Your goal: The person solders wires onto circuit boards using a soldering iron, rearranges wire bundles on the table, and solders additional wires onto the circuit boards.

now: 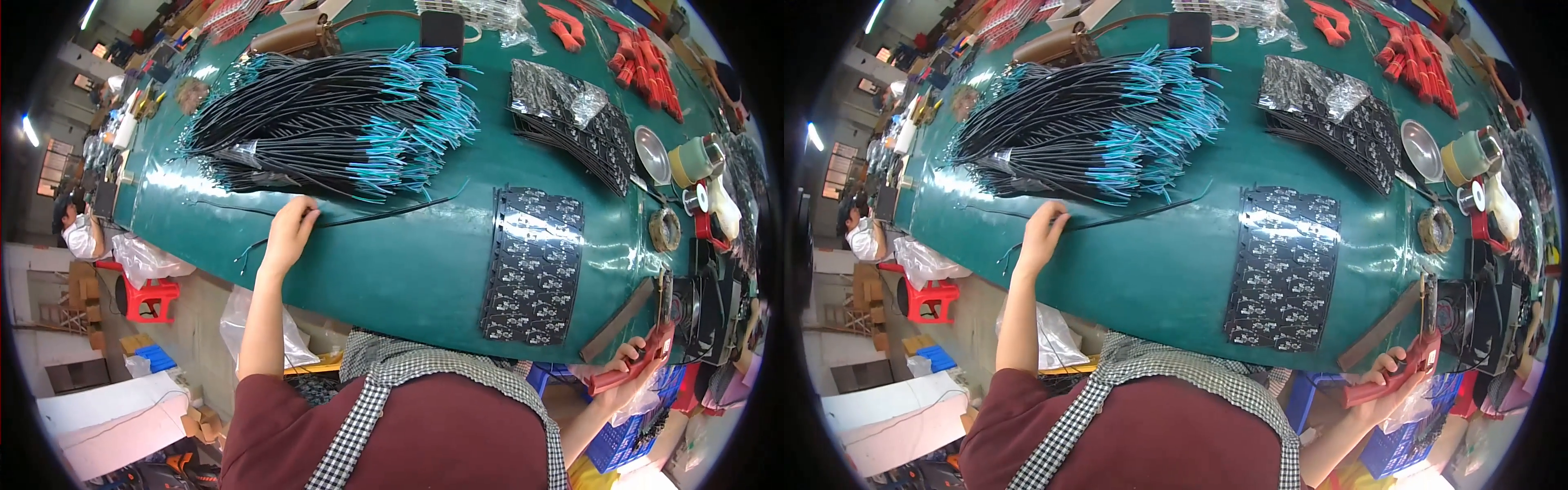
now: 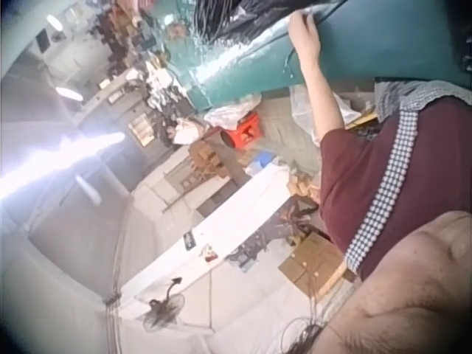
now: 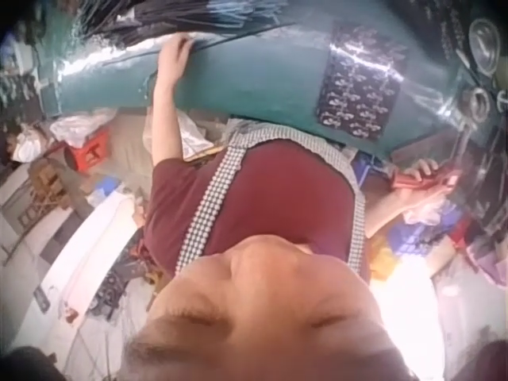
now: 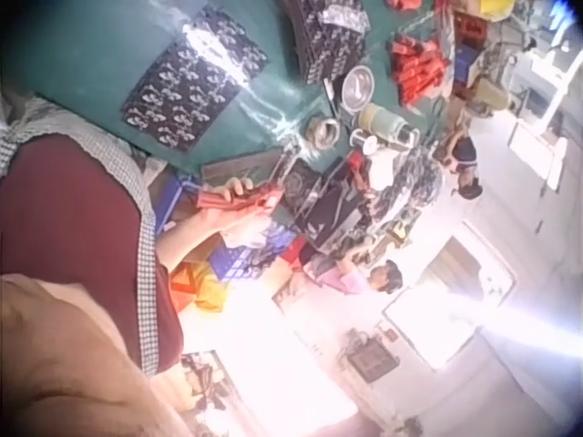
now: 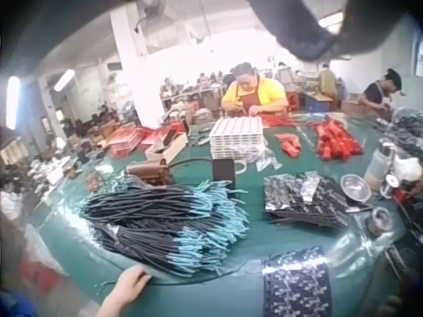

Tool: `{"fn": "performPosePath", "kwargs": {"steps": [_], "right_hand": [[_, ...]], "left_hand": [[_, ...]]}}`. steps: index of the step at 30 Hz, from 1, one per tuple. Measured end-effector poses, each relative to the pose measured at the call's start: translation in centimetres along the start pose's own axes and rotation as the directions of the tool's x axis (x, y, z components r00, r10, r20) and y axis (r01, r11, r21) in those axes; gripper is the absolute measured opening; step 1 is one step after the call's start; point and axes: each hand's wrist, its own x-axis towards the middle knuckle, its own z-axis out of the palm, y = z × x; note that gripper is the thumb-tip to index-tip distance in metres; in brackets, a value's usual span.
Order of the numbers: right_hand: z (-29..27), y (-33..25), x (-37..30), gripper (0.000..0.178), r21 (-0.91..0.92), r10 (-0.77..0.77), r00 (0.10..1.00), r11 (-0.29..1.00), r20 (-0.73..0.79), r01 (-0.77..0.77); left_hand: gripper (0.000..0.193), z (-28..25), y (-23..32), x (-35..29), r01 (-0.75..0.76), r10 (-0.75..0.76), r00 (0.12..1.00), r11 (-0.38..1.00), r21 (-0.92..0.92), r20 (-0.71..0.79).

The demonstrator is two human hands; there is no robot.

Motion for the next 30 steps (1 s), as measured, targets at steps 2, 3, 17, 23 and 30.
{"fn": "performPosePath", "kwargs": {"steps": [2,3,17,23,30], "right_hand": [[0.3,-0.1,-0.5,0.054,-0.008,-0.026,1.000,1.000,-0.003,0.026],[0.5,-0.3,-0.6,0.054,-0.024,-0.050,0.998,0.998,-0.034,0.049],[5.7,7.8,6.8,0.058,-0.691,-0.141,0.953,0.717,-0.268,-0.088],[5.3,9.7,7.5,0.049,-0.730,-0.030,0.948,0.646,-0.316,-0.223],[4.6,10.0,6.7,0.047,-0.756,-0.010,0.941,0.599,-0.337,-0.264]], "left_hand": [[0.008,-0.1,1.0,-0.7,-0.081,0.116,0.964,0.985,0.152,-0.237],[0.009,-0.2,1.6,-0.9,-0.076,0.155,0.925,0.970,0.232,-0.347],[0.029,15.2,16.1,8.8,-0.775,0.780,0.626,0.623,0.111,-0.008],[0.031,16.4,16.3,8.7,-0.713,0.713,0.697,0.700,-0.038,0.074],[0.030,16.9,15.9,8.6,-0.740,0.742,0.659,0.669,-0.070,0.121]]}}
